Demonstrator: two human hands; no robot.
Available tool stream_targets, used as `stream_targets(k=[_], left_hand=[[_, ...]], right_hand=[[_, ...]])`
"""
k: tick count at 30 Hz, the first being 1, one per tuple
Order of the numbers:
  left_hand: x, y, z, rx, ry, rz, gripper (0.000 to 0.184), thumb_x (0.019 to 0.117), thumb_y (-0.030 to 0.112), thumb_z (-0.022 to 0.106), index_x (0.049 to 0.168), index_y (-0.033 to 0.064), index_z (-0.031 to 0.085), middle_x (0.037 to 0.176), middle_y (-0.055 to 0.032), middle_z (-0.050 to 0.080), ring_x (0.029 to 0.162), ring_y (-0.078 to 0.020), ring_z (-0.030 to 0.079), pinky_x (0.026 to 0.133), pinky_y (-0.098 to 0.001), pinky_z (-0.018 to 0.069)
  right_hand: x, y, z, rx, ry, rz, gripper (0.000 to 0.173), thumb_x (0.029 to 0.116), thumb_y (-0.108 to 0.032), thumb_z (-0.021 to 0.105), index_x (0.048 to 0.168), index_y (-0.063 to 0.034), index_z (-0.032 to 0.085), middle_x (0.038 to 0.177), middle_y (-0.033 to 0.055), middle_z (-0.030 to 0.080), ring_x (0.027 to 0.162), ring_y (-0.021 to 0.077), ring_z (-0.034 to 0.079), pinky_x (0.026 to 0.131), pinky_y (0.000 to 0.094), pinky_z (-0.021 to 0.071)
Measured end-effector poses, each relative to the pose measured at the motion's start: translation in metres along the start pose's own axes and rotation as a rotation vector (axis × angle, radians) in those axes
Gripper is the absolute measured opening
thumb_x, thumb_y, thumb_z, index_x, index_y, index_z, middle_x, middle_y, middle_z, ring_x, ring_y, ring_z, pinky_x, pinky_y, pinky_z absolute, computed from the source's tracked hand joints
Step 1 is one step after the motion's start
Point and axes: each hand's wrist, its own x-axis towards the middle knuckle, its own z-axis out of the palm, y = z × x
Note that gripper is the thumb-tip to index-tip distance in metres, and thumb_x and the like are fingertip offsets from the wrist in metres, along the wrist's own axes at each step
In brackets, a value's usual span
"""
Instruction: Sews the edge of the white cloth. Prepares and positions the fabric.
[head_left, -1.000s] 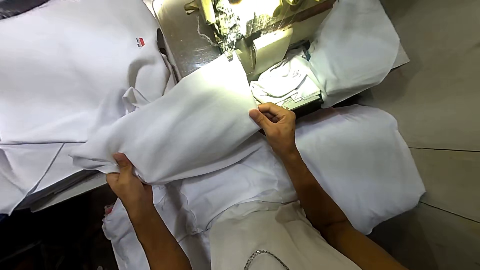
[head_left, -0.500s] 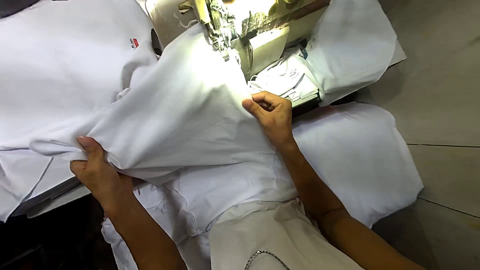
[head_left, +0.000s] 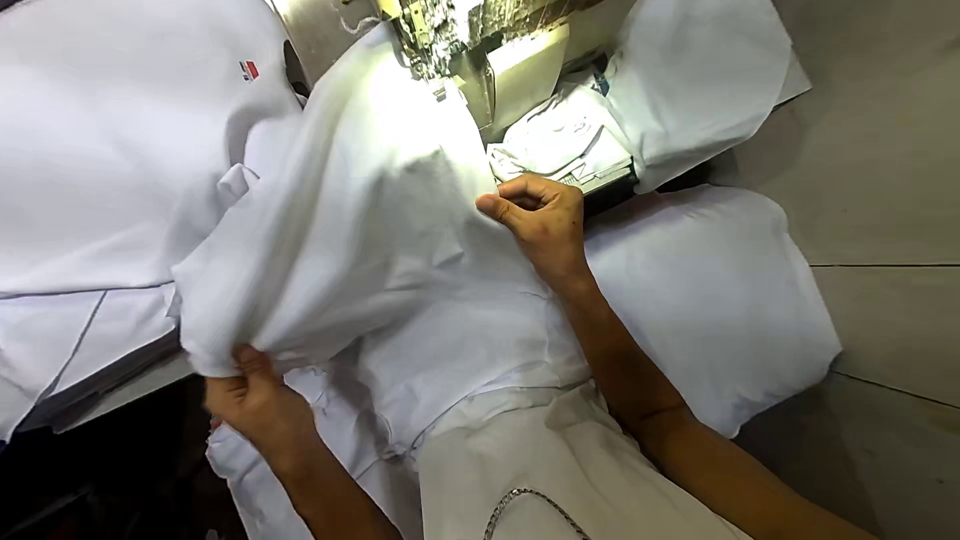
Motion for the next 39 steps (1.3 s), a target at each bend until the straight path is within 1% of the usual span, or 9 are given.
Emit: stream_targets(k=[4,10,13,15,18,23,32,35,39], left_hand=[[0.025,0.013,-0.003,-0.127,0.051,-0.151,0.021,0.1107,0.015,0.039,0.109,0.0102,0.059,0.090,0.0093,0.068,0.085,-0.0024,0.069,0.083,-0.0261,0.0588],[0.035,0.007,-0.009,-0.106,-0.099,-0.233,0.025,0.1112,0.030,0.040,0.109,0.0164,0.061,0.089,0.0106,0.069,0.085,-0.0015,0.069,0.081,-0.0252,0.0586],[0.029,0.005,-0.017,-0.094,-0.304,-0.259,0.040,0.0954,0.046,0.067,0.119,0.0164,0.055,0.095,0.0128,0.070,0.089,-0.0005,0.070,0.083,-0.0230,0.0595],[0.029,0.006,-0.016,-0.095,-0.326,-0.253,0.052,0.0847,0.037,0.081,0.122,0.0124,0.055,0.096,0.0103,0.071,0.089,-0.0028,0.071,0.083,-0.0241,0.0606],[0.030,0.000,-0.017,-0.139,-0.313,-0.207,0.036,0.0937,0.030,0.073,0.122,0.0159,0.055,0.100,0.0120,0.070,0.093,-0.0021,0.069,0.089,-0.0242,0.0579],[0.027,0.010,0.000,-0.028,-0.209,-0.240,0.012,0.1078,0.023,0.050,0.115,0.0164,0.057,0.091,0.0143,0.068,0.084,0.0028,0.068,0.081,-0.0204,0.0589],[0.033,0.003,0.006,-0.020,-0.166,-0.237,0.013,0.1056,0.021,0.056,0.116,0.0136,0.057,0.090,0.0122,0.068,0.083,0.0013,0.068,0.080,-0.0218,0.0591],[0.039,0.003,0.006,-0.016,-0.167,-0.209,0.013,0.1047,0.022,0.057,0.115,0.0147,0.059,0.090,0.0122,0.068,0.082,0.0011,0.068,0.080,-0.0217,0.0589],[0.046,0.006,0.007,-0.026,-0.171,-0.178,0.016,0.1047,0.026,0.058,0.118,0.0165,0.058,0.093,0.0116,0.069,0.086,-0.0002,0.069,0.082,-0.0236,0.0591]], right_hand=[[-0.001,0.003,-0.002,0.019,0.000,-0.003,0.012,0.0908,-0.011,0.078,0.096,-0.0033,0.070,0.075,0.0026,0.067,0.059,0.0051,0.060,0.053,0.0182,0.0516],[-0.004,0.002,-0.001,-0.021,0.006,-0.024,0.012,0.0933,-0.012,0.076,0.098,-0.0020,0.072,0.079,0.0031,0.069,0.063,0.0035,0.062,0.057,0.0173,0.0537],[-0.005,0.002,0.002,-0.029,-0.027,-0.003,0.015,0.0918,-0.014,0.078,0.098,-0.0029,0.071,0.080,0.0038,0.069,0.065,0.0054,0.065,0.058,0.0189,0.0561],[-0.005,0.002,0.003,-0.049,-0.025,0.008,0.015,0.0901,-0.015,0.080,0.095,-0.0038,0.071,0.078,0.0034,0.069,0.062,0.0058,0.063,0.055,0.0192,0.0543],[-0.005,0.004,0.001,-0.054,-0.020,-0.018,0.012,0.0913,-0.013,0.078,0.093,-0.0029,0.073,0.077,0.0030,0.069,0.061,0.0043,0.062,0.055,0.0182,0.0532],[-0.003,0.005,-0.002,-0.041,-0.036,-0.014,0.010,0.0941,-0.013,0.075,0.095,-0.0028,0.075,0.079,0.0028,0.071,0.064,0.0039,0.065,0.058,0.0185,0.0555],[-0.002,0.005,-0.002,-0.015,-0.056,0.008,0.011,0.0938,-0.015,0.076,0.097,-0.0048,0.075,0.080,0.0015,0.072,0.065,0.0045,0.067,0.058,0.0197,0.0573],[-0.008,0.006,-0.003,0.009,-0.056,0.015,0.012,0.0946,-0.017,0.076,0.096,-0.0056,0.073,0.076,0.0025,0.070,0.057,0.0067,0.063,0.049,0.0203,0.0535],[0.003,0.004,0.001,0.001,-0.042,-0.015,0.009,0.0944,-0.013,0.075,0.097,-0.0042,0.074,0.082,0.0012,0.072,0.068,0.0031,0.067,0.061,0.0185,0.0577]])
